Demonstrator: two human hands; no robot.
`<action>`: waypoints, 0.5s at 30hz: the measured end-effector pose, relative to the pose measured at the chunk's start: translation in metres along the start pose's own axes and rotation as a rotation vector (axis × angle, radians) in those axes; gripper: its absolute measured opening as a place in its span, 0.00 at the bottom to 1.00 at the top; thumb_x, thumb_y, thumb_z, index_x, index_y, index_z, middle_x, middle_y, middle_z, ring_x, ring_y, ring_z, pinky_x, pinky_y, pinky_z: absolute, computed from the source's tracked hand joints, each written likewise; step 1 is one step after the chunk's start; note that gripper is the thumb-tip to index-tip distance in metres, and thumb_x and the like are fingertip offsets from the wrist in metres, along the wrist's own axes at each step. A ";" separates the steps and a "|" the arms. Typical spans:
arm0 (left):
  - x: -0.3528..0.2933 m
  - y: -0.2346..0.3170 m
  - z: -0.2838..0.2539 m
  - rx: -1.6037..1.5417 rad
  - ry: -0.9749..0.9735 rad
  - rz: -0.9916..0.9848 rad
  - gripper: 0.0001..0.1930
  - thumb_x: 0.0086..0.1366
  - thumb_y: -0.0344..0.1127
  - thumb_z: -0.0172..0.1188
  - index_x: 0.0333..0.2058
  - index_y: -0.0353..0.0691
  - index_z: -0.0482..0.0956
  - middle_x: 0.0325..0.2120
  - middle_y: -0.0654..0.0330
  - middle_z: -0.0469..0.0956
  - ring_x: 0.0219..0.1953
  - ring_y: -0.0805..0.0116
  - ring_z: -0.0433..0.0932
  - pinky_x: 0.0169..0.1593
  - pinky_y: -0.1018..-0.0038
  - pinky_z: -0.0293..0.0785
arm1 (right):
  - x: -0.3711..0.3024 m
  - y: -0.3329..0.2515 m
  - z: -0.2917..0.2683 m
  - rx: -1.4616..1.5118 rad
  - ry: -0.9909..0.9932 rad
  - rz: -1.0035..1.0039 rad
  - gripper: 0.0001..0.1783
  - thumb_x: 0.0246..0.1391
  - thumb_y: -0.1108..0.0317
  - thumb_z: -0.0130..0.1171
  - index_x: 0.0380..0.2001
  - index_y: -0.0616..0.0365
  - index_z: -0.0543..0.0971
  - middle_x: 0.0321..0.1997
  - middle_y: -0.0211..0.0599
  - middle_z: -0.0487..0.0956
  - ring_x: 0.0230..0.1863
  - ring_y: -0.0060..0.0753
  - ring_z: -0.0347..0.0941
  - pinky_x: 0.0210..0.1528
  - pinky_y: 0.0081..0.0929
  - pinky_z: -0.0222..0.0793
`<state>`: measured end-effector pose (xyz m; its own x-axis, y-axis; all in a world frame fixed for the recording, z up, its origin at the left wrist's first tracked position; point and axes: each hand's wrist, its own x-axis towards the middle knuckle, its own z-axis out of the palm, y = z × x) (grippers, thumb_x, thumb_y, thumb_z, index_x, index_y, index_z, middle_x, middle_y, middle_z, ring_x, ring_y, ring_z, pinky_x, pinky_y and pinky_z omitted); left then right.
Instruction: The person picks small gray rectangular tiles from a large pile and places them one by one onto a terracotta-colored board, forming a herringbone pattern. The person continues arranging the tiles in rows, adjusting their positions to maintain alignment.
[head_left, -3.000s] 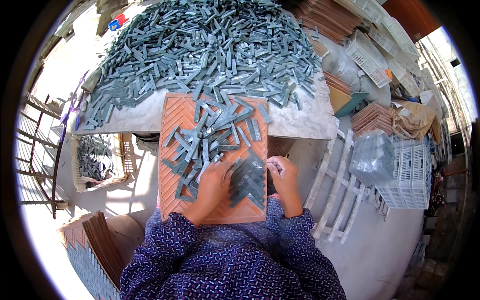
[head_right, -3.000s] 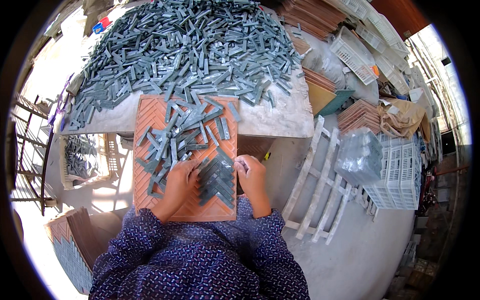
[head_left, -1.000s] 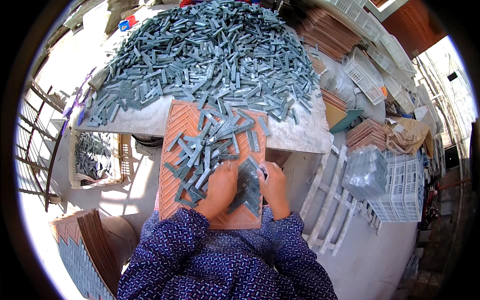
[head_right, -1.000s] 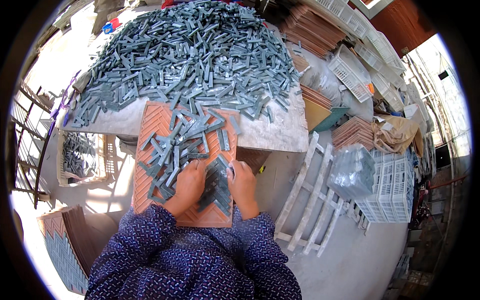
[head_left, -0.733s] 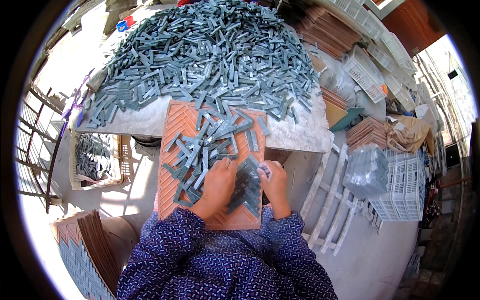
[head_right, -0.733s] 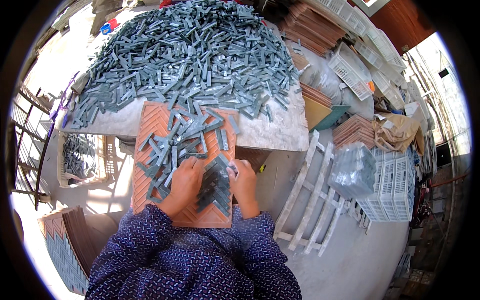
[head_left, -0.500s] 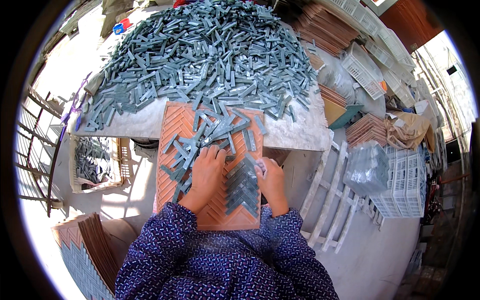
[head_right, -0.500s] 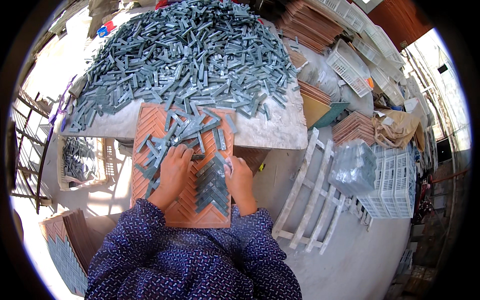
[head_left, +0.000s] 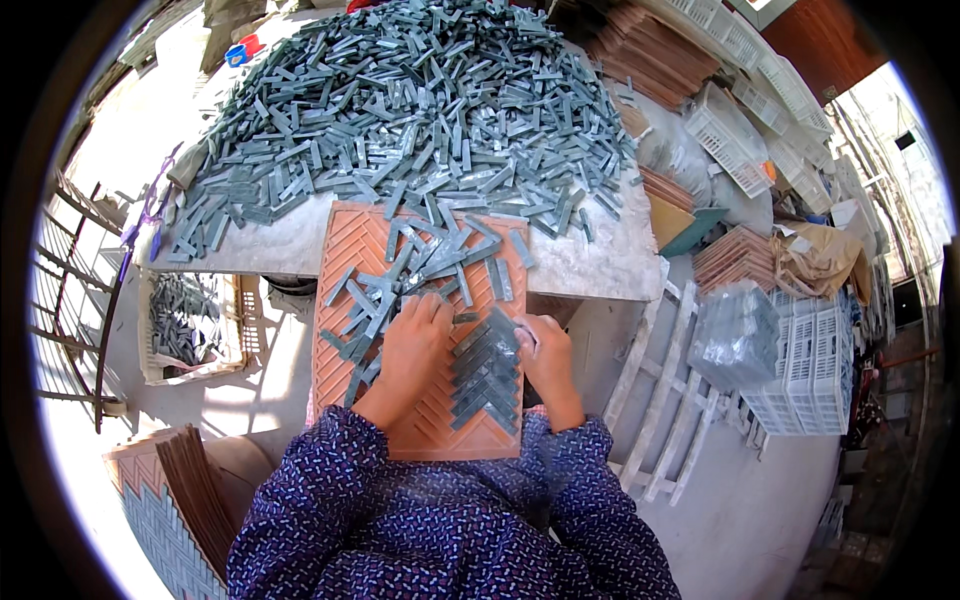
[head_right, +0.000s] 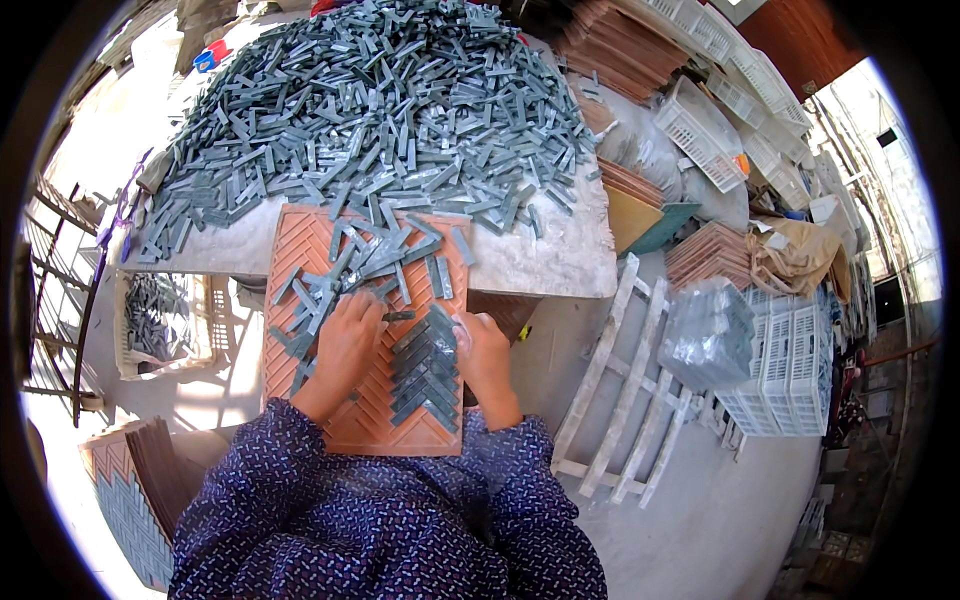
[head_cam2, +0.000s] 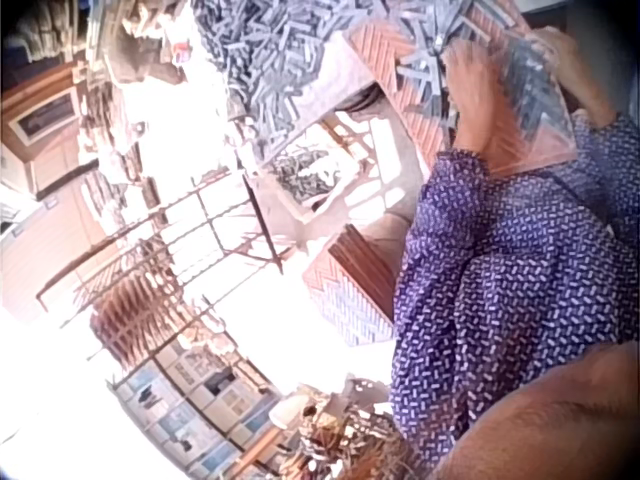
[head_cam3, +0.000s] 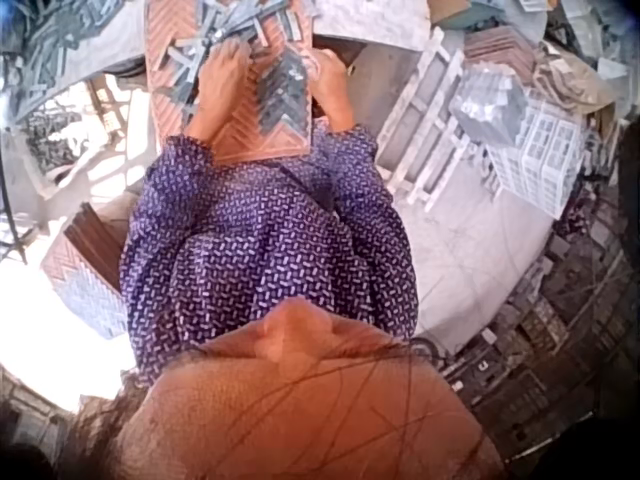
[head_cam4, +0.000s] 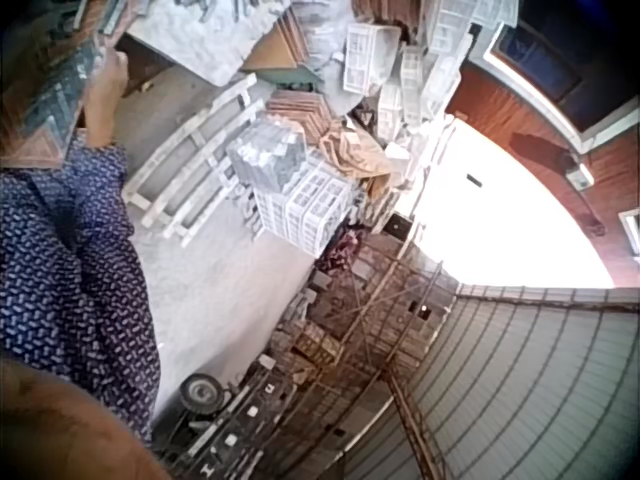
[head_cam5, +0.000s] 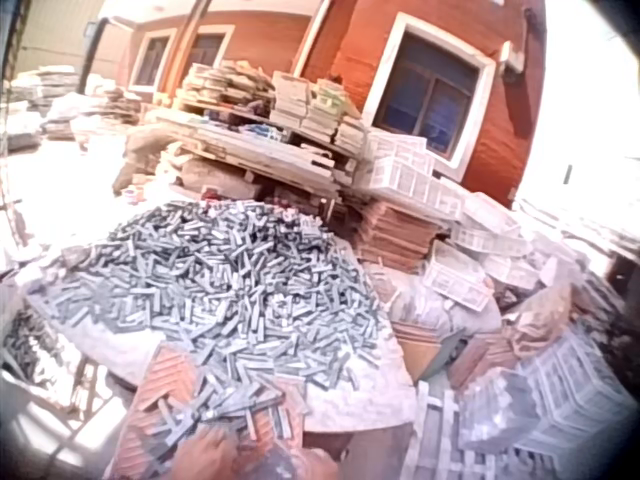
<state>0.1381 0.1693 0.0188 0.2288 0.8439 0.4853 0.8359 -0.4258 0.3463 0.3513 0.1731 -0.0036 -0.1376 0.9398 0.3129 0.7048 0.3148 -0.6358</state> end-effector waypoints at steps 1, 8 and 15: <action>-0.004 0.004 0.000 -0.025 -0.028 -0.027 0.04 0.55 0.28 0.56 0.30 0.38 0.71 0.31 0.57 0.70 0.36 0.60 0.72 0.37 0.69 0.72 | -0.001 0.004 -0.003 0.005 -0.023 0.023 0.10 0.49 0.75 0.58 0.37 0.59 0.78 0.33 0.47 0.76 0.35 0.52 0.74 0.36 0.40 0.70; -0.024 0.019 0.012 -0.181 -0.074 -0.166 0.08 0.55 0.28 0.60 0.33 0.36 0.70 0.29 0.53 0.70 0.33 0.53 0.73 0.36 0.64 0.72 | 0.008 -0.013 -0.003 -0.013 0.025 0.072 0.07 0.46 0.75 0.60 0.32 0.60 0.80 0.29 0.45 0.77 0.32 0.49 0.75 0.35 0.36 0.70; -0.024 0.021 0.021 -0.234 -0.103 -0.196 0.08 0.56 0.26 0.58 0.33 0.34 0.70 0.28 0.50 0.69 0.33 0.49 0.73 0.36 0.61 0.71 | 0.013 -0.005 0.009 0.038 0.029 0.044 0.08 0.48 0.75 0.61 0.34 0.58 0.78 0.31 0.46 0.75 0.33 0.52 0.74 0.34 0.39 0.70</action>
<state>0.1606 0.1475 -0.0024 0.1336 0.9408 0.3115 0.7342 -0.3051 0.6066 0.3395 0.1846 -0.0026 -0.0866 0.9488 0.3038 0.6829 0.2785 -0.6754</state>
